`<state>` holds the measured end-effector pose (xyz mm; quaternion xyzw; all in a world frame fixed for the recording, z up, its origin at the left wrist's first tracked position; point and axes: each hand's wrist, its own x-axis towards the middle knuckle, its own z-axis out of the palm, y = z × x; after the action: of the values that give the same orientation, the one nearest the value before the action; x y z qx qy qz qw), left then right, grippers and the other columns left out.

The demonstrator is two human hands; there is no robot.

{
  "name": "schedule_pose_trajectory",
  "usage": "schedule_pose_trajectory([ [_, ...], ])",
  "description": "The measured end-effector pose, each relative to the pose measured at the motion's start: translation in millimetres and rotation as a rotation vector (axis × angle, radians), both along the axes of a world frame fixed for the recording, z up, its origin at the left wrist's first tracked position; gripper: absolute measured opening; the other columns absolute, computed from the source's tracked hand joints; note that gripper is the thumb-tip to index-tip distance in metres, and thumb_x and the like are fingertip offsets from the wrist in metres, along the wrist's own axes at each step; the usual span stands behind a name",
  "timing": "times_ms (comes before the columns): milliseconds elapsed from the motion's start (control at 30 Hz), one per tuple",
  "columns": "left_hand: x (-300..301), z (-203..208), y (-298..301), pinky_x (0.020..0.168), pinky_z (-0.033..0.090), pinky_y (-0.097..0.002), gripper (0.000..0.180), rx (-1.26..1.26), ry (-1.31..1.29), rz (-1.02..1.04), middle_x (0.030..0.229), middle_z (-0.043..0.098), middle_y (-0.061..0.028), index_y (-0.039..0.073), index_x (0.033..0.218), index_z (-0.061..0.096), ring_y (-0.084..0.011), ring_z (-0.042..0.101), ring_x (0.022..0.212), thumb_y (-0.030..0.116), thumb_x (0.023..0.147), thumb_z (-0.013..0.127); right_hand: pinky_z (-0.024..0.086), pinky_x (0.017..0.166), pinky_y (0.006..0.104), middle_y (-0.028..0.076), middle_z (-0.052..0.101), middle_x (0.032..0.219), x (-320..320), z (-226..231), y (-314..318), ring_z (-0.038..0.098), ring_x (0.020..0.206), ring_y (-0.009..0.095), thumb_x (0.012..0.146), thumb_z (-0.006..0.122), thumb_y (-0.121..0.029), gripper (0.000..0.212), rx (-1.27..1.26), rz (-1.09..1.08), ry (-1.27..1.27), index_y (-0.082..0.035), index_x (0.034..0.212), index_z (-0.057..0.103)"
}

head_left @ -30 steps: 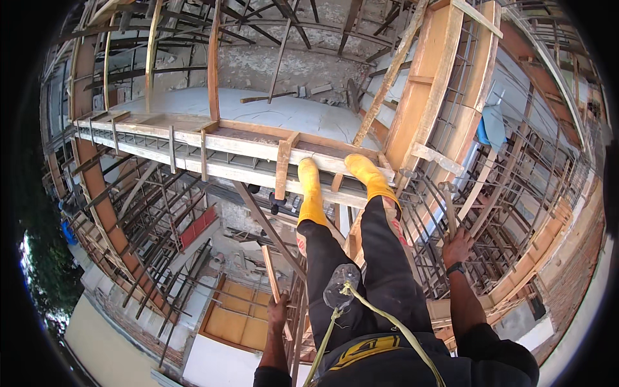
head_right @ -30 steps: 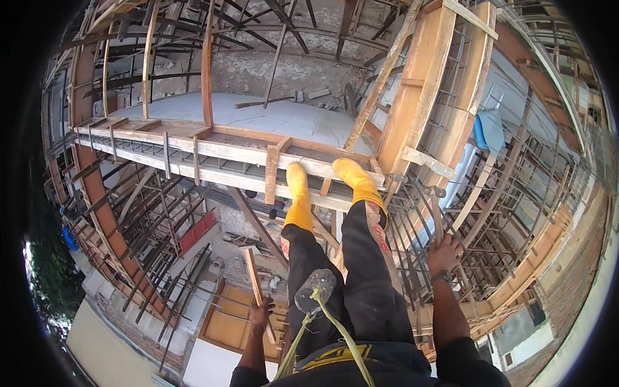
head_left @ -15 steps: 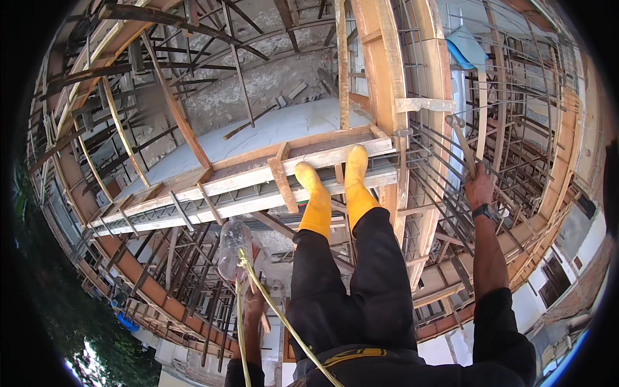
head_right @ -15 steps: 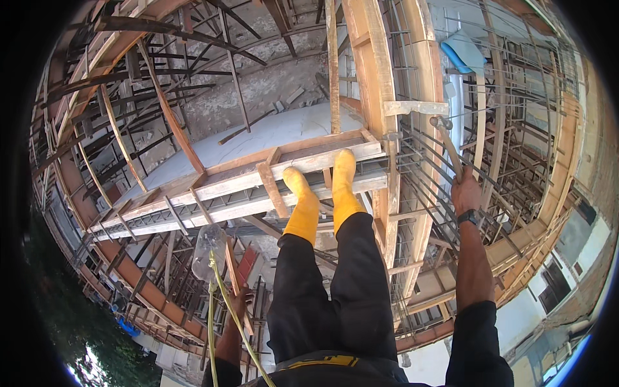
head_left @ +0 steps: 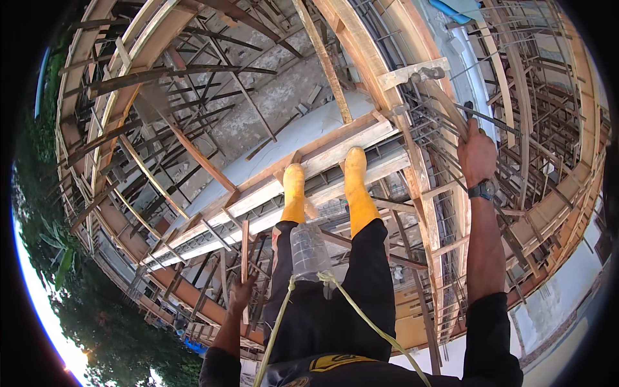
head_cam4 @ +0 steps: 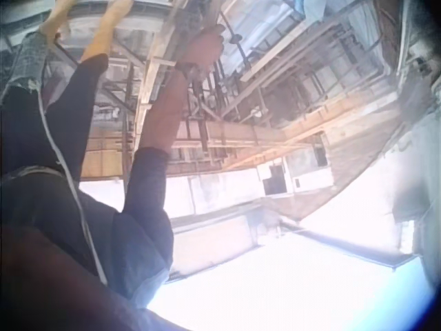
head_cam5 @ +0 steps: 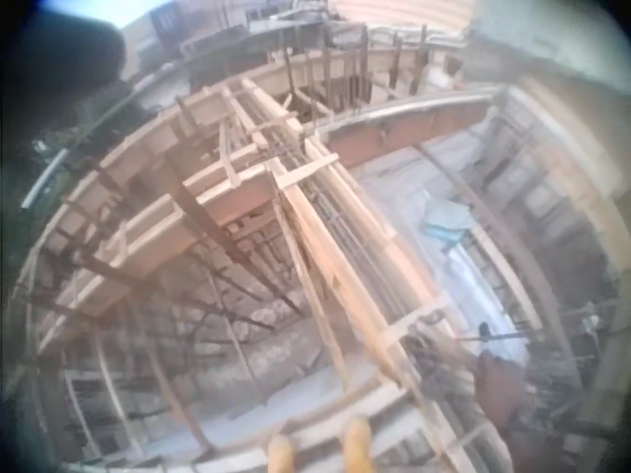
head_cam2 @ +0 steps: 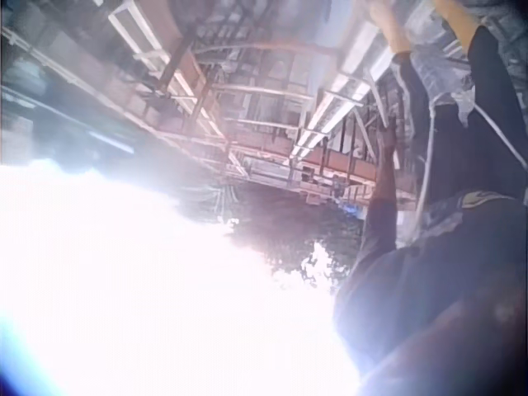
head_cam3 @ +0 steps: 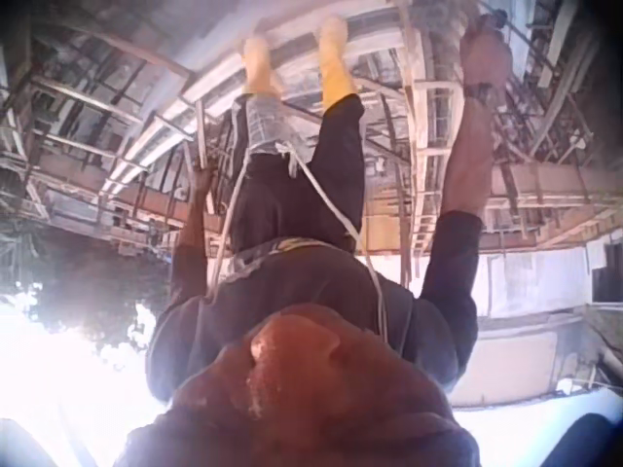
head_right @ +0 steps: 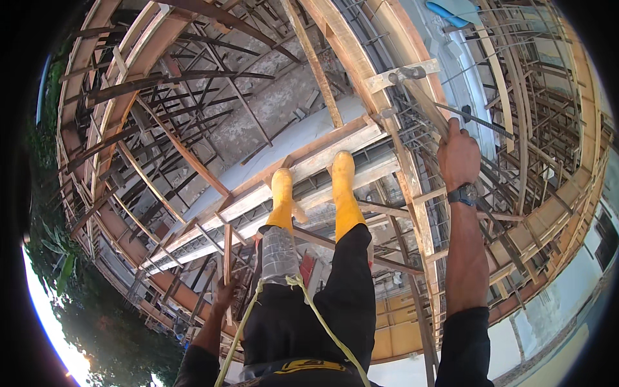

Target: The person secures wooden planks to a concrete form structure by hand and using a hammer. They position small wooden cross-braces over rebar and metal beams, then hammer nails into the planks to fix them in place at several points along the framework.

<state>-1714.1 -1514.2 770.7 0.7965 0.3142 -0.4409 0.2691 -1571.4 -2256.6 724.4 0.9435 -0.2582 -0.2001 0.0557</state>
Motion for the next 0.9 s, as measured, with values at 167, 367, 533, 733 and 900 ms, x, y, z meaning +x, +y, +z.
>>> schedule_pose_trajectory([
  [167, 99, -22, -28, 0.064, 0.048, -0.0386, 0.042, 0.135, 0.169, -0.231, 0.076, 0.065, -0.0111, -0.002, 0.094, 0.065, -0.0185, 0.059, 0.070, 0.039, 0.086, 0.072, 0.057, 0.065, 0.0463, 0.017, 0.068, 0.082, -3, -10, 0, 0.070, 0.075, 0.037, 0.085, 0.072, -0.019, 0.035, -0.059, -0.055, -0.064, -0.007, 0.112, 0.054],
  [367, 209, -65, -83, 0.062, 0.046, -0.0347, 0.044, 0.033, 0.013, -0.482, 0.072, 0.062, -0.0074, 0.001, 0.092, 0.062, -0.0158, 0.055, 0.066, 0.044, 0.088, 0.073, 0.057, 0.067, 0.0473, 0.018, 0.070, 0.082, -9, -24, -6, 0.070, 0.076, 0.037, 0.084, 0.073, -0.022, 0.035, -0.137, -0.126, -0.091, -0.008, 0.111, 0.056],
  [533, 274, -108, -140, 0.061, 0.045, -0.0326, 0.039, -0.113, -0.139, -0.601, 0.072, 0.060, -0.0059, 0.002, 0.089, 0.058, -0.0136, 0.053, 0.065, 0.038, 0.089, 0.074, 0.057, 0.069, 0.0475, 0.019, 0.071, 0.085, -12, -24, -4, 0.070, 0.081, 0.037, 0.084, 0.073, -0.025, 0.038, -0.157, -0.140, -0.143, -0.010, 0.116, 0.058],
  [733, 314, -166, -197, 0.064, 0.046, -0.0317, 0.034, -0.214, -0.175, -0.818, 0.077, 0.060, -0.0054, 0.003, 0.097, 0.060, -0.0134, 0.055, 0.069, 0.034, 0.090, 0.073, 0.055, 0.069, 0.0491, 0.017, 0.070, 0.079, -5, -18, 9, 0.070, 0.077, 0.036, 0.082, 0.056, -0.010, 0.016, -0.165, -0.159, -0.244, -0.009, 0.092, 0.068],
  [900, 316, -221, -258, 0.070, 0.051, -0.0454, 0.036, -0.320, -0.308, -1.092, 0.086, 0.068, -0.0198, 0.001, 0.102, 0.057, -0.0349, 0.067, 0.082, 0.031, 0.088, 0.072, 0.031, 0.108, 0.0577, 0.020, 0.053, 0.137, -20, -2, 33, 0.042, 0.132, 0.037, 0.078, 0.063, -0.027, 0.029, -0.295, -0.003, -0.440, -0.008, 0.098, 0.073],
])
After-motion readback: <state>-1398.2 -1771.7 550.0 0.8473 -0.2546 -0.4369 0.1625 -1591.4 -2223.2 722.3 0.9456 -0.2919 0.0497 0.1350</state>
